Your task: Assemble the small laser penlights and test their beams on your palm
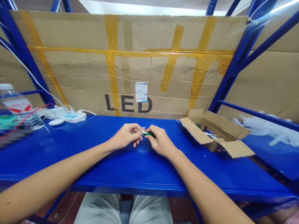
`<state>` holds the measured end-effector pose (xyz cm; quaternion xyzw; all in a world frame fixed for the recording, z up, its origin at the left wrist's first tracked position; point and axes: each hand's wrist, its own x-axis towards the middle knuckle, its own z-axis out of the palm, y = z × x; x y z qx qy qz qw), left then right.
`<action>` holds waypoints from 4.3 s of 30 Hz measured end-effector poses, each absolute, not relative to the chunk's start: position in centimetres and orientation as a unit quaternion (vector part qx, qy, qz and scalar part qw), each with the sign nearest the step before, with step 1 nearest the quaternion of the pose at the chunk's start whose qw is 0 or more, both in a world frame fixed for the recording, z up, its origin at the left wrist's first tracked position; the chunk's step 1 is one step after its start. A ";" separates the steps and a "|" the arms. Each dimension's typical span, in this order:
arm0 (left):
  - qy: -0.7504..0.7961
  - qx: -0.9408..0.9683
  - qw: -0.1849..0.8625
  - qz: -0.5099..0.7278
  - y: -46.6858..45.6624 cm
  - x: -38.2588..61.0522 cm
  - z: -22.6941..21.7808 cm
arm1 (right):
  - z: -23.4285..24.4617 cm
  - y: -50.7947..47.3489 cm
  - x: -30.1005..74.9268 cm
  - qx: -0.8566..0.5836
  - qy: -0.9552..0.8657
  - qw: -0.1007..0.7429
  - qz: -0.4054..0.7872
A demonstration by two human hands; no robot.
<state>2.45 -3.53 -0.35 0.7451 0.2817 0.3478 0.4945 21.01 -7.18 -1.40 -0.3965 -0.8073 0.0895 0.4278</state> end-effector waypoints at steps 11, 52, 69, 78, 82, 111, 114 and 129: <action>0.282 0.816 0.386 0.326 -3.7 1.9 0.1 | -0.7 -7.6 20.6 -0.409 -0.784 0.430 0.181; 0.140 0.958 -0.004 0.251 -4.5 1.3 0.9 | 0.4 -8.2 21.3 -0.365 -0.507 0.397 0.673; 0.205 0.929 0.047 0.305 -4.1 1.4 -0.1 | -0.4 -8.0 20.9 -0.423 -0.725 0.458 0.293; 0.184 0.939 0.022 0.291 -4.4 1.6 0.0 | -0.1 -8.3 21.2 -0.426 -0.718 0.411 0.366; 0.186 0.945 0.024 0.269 -4.8 1.6 0.5 | -0.4 -8.1 21.3 -0.429 -0.697 0.394 0.419; 0.274 0.860 0.264 0.340 -3.3 2.0 -0.4 | -1.3 -7.2 21.4 -0.420 -0.804 0.407 0.102; 0.282 0.836 0.340 0.324 -3.4 2.0 -0.2 | -1.2 -7.2 21.5 -0.391 -0.819 0.412 0.082; 0.246 0.861 0.305 0.323 -3.7 1.9 -0.6 | -1.0 -7.7 21.1 -0.385 -0.808 0.424 0.136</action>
